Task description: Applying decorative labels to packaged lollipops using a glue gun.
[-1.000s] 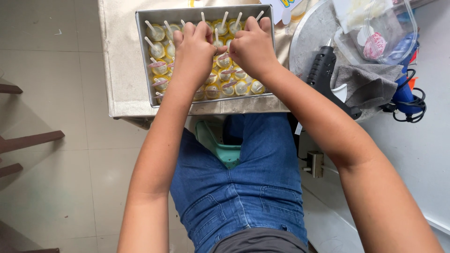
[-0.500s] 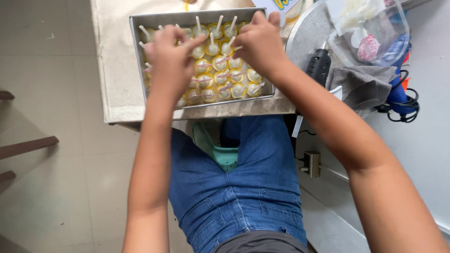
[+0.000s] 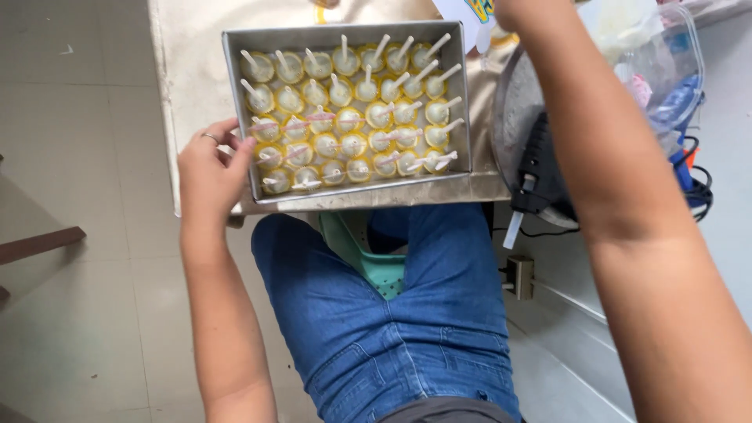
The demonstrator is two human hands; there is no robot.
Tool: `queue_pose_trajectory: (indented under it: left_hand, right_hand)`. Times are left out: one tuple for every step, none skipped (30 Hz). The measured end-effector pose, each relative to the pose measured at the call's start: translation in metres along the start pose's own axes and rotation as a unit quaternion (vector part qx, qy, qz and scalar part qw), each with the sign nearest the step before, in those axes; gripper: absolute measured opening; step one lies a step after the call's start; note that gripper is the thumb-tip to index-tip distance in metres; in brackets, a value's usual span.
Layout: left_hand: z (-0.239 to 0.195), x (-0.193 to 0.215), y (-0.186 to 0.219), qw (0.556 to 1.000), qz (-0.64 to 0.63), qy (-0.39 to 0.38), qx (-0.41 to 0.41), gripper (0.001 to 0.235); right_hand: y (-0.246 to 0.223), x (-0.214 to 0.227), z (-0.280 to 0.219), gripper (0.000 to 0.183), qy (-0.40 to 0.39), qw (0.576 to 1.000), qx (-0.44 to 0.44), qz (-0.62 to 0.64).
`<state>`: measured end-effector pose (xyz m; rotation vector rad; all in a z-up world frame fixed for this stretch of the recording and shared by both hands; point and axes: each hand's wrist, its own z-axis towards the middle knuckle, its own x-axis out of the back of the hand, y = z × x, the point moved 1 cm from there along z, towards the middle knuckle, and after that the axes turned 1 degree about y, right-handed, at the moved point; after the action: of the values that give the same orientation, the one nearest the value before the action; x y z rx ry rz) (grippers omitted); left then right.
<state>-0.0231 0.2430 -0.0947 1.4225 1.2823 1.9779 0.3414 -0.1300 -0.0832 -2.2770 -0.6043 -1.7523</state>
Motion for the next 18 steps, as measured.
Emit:
queue_pose_trajectory:
  left_hand:
    - [0.000, 0.000, 0.001, 1.000, 0.001, 0.002, -0.001, 0.034]
    - [0.000, 0.000, 0.002, 1.000, -0.015, 0.004, 0.014, 0.033]
    - [0.000, -0.001, 0.003, 0.999, -0.031, 0.007, 0.029, 0.032]
    - [0.000, -0.002, 0.003, 0.999, -0.030, 0.006, 0.027, 0.032]
    - [0.000, -0.004, 0.003, 0.999, -0.026, 0.015, 0.024, 0.031]
    - [0.000, -0.006, 0.005, 0.999, -0.018, 0.023, 0.021, 0.030]
    - [-0.002, -0.005, 0.004, 0.999, -0.014, 0.021, 0.021, 0.030]
    - [-0.002, -0.006, 0.003, 0.999, -0.016, 0.030, 0.017, 0.028]
    - [-0.001, -0.008, 0.005, 0.999, -0.018, 0.038, 0.013, 0.027]
    - [0.002, -0.007, 0.010, 0.999, -0.013, 0.026, 0.014, 0.027]
    - [0.004, -0.006, 0.013, 0.999, -0.003, 0.027, 0.032, 0.027]
    - [0.000, -0.007, 0.013, 0.998, 0.001, 0.038, 0.047, 0.027]
    - [-0.002, -0.008, 0.014, 0.998, 0.000, 0.036, 0.046, 0.027]
    - [-0.004, -0.008, 0.015, 0.998, 0.008, 0.038, 0.054, 0.027]
    - [-0.005, -0.007, 0.015, 0.997, 0.016, 0.040, 0.062, 0.028]
    - [-0.005, -0.009, 0.016, 0.997, 0.018, 0.039, 0.063, 0.028]
    - [-0.006, -0.009, 0.015, 0.996, 0.015, 0.044, 0.074, 0.028]
    - [-0.008, -0.010, 0.014, 0.995, 0.011, 0.049, 0.085, 0.028]
  right_hand:
    - [-0.006, 0.003, 0.006, 0.022, 0.002, 1.000, 0.001, 0.000]
    - [-0.009, 0.004, 0.011, 0.024, -0.053, 0.998, -0.032, -0.003]
    - [-0.012, 0.006, 0.015, 0.027, -0.108, 0.992, -0.065, -0.005]
    - [-0.008, -0.006, 0.024, 0.027, -0.107, 0.992, -0.066, -0.005]
    - [-0.003, -0.019, 0.034, 0.028, -0.151, 0.986, -0.067, -0.022]
    - [0.002, -0.035, 0.043, 0.031, -0.197, 0.977, -0.066, -0.038]
    - [0.008, -0.049, 0.053, 0.031, -0.198, 0.977, -0.065, -0.034]
    - [0.018, -0.065, 0.060, 0.038, -0.265, 0.960, -0.066, -0.057]
    - [0.030, -0.080, 0.068, 0.047, -0.331, 0.938, -0.066, -0.079]
    - [0.035, -0.084, 0.068, 0.047, -0.340, 0.935, -0.069, -0.070]
    - [0.040, -0.088, 0.067, 0.039, -0.374, 0.922, -0.095, -0.030]
    - [0.043, -0.087, 0.068, 0.038, -0.400, 0.909, -0.119, 0.002]
    - [0.041, -0.079, 0.059, 0.038, -0.400, 0.908, -0.122, 0.003]
    - [0.037, -0.069, 0.053, 0.042, -0.367, 0.924, -0.107, -0.009]
    - [0.033, -0.059, 0.047, 0.048, -0.333, 0.938, -0.092, -0.022]
    - [0.039, -0.065, 0.050, 0.048, -0.334, 0.938, -0.091, -0.021]
    - [0.044, -0.072, 0.053, 0.044, -0.354, 0.933, -0.059, -0.023]
    - [0.048, -0.079, 0.056, 0.042, -0.375, 0.926, -0.027, -0.027]
